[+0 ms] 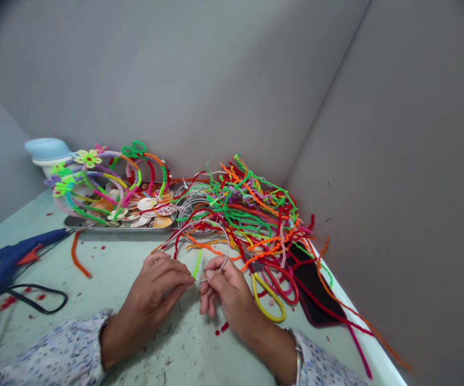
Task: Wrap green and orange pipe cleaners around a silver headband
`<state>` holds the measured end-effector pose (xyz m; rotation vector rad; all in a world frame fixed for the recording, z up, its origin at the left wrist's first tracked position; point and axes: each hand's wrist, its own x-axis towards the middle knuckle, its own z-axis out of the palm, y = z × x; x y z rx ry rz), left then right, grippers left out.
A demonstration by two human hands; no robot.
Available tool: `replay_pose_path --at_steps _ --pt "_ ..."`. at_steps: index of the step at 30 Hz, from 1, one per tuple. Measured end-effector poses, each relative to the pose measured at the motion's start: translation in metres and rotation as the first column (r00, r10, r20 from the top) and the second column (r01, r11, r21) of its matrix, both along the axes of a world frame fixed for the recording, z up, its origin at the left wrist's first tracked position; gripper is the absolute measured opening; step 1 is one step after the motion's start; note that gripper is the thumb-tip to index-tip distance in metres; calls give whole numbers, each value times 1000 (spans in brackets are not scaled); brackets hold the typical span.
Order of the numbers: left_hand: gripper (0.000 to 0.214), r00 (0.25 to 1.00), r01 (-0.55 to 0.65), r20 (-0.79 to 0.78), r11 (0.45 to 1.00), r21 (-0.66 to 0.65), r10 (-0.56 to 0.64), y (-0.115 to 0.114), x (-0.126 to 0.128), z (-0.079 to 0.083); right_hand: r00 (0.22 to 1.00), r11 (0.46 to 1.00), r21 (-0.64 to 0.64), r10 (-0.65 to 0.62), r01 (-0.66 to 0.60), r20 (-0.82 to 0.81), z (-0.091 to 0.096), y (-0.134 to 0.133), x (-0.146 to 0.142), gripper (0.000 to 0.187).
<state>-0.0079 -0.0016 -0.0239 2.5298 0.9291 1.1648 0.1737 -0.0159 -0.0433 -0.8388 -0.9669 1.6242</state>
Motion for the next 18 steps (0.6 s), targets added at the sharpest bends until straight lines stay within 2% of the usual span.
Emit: replay_pose_path --at_steps 12,18 --pt "17 994 -2 -114 999 -41 -3 -5 2 5 994 995 96 -18 8 105 5 -7 -1 21" --pt "16 996 -9 -87 999 -49 5 -7 4 9 987 989 144 -41 19 155 5 -9 0 19"
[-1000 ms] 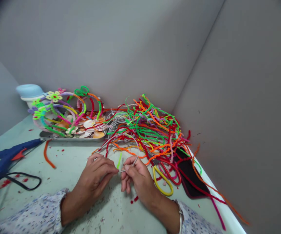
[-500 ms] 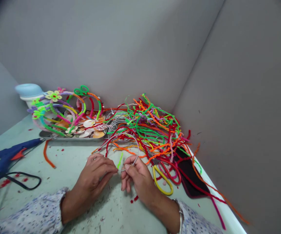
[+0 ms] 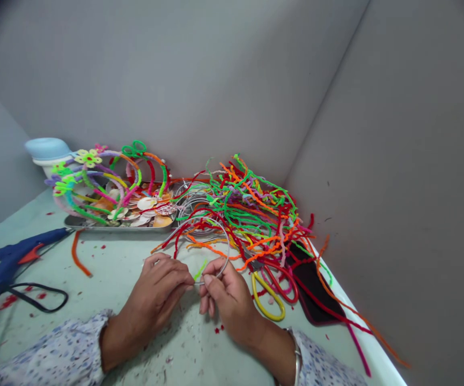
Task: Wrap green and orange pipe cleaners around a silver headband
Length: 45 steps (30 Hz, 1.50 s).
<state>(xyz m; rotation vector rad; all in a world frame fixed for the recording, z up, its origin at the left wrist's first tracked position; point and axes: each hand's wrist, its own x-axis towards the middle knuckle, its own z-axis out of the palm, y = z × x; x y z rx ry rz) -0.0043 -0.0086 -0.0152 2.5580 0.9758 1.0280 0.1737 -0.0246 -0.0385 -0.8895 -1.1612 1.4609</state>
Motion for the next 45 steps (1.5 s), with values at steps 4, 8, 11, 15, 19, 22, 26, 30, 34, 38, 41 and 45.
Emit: replay_pose_path --at_steps 4,8,11,15,19,22,26,30,34,38,41,45 --pt "14 1000 8 25 1000 30 -8 1 -1 -1 1000 1000 5 -7 7 20 -2 -1 1 19" --pt "17 1000 9 -16 999 35 -9 2 -1 -3 998 999 35 1 -3 62 -3 -4 2 18" --pt "18 999 10 -47 999 37 -8 2 -1 -3 994 997 71 5 -13 107 -3 -6 2 18" --pt "17 999 4 -45 999 35 -3 1 0 -2 984 992 125 -11 -11 176 -5 -7 4 18" --pt "15 1000 -5 -5 999 45 5 2 0 -3 977 988 153 -37 5 208 -8 -6 5 17" --pt "15 1000 4 -5 999 49 -4 3 -1 -5 970 986 169 -41 0 239 -8 -6 6 18" --pt "18 999 5 -42 999 49 -3 2 -1 -4 940 977 215 -60 -15 337 -4 -7 7 18" --pt "17 997 -14 -71 999 52 18 1 0 -1 917 965 261 -71 -37 392 2 -9 7 16" --pt "17 998 -15 -57 998 59 18 3 0 -3 882 953 303 -120 -27 456 2 -9 6 15" --pt "17 999 -46 -25 997 68 48 5 -1 -5 884 961 273 -161 39 440 -4 -5 4 13" --pt "19 998 -57 -26 997 61 59 5 -1 -5 915 977 191 -156 89 372 -7 -2 3 12" --pt "21 996 -72 -42 996 43 74 5 0 -3 909 976 205 -155 80 386 -8 -2 3 12"
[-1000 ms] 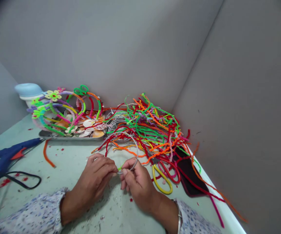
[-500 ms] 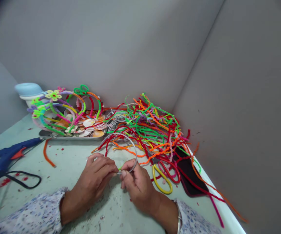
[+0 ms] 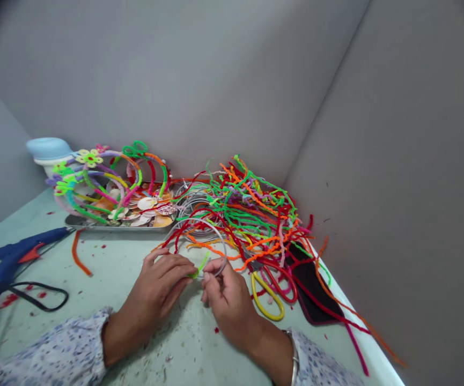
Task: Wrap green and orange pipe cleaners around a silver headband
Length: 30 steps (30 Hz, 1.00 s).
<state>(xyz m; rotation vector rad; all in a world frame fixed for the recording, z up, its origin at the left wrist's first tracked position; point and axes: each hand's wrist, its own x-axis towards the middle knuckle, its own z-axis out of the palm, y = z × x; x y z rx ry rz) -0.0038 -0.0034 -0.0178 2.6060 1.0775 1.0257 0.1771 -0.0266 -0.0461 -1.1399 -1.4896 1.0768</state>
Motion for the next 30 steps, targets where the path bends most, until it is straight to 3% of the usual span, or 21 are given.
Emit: replay_pose_path --at_steps 9,12,22,26,30 --pt "18 998 -32 -54 999 5 32 -1 2 3 979 988 152 -19 -12 201 9 -2 3 12" --pt "14 996 -35 -86 999 17 37 -1 2 1 979 989 149 -27 -3 204 10 -2 3 12" --pt "12 998 48 -29 989 -138 -53 -1 0 -8 998 999 -2 31 -32 -57 7 -2 2 22" --pt "14 998 66 -13 988 -141 -69 -4 0 -4 987 999 -38 -11 5 -161 6 -1 1 24" --pt "17 996 90 32 991 -98 -87 -5 -1 1 986 999 -24 -25 22 -162 7 1 2 23"
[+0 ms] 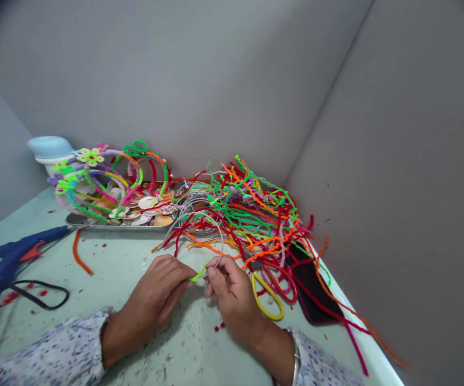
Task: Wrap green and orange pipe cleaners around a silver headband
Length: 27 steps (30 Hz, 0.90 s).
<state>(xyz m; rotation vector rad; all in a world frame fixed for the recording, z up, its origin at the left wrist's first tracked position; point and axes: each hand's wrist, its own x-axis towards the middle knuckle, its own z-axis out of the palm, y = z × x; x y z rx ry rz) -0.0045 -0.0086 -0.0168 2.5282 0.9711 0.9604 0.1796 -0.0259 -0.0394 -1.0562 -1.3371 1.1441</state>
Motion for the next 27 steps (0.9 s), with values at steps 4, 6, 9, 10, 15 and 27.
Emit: replay_pose_path --at_steps 4,6,9,10,15,27 --pt "18 996 22 90 1000 2 -22 -2 -2 4 990 991 129 -58 41 127 5 2 3 20" --pt "17 992 20 127 1000 -6 -19 -3 -2 5 981 981 196 -47 10 187 9 3 4 20" --pt "16 988 9 153 1000 -19 -6 -3 -2 5 975 968 247 -14 -43 222 14 3 3 22" --pt "16 988 7 155 1000 -20 -4 -2 -1 5 975 968 248 -8 -48 221 15 3 3 22" --pt "16 987 7 161 1000 -14 -5 -1 -1 0 983 989 141 17 -43 180 12 2 2 29" --pt "22 978 77 200 991 -113 -53 -2 -1 0 992 973 -200 112 -120 -49 8 5 -3 45"
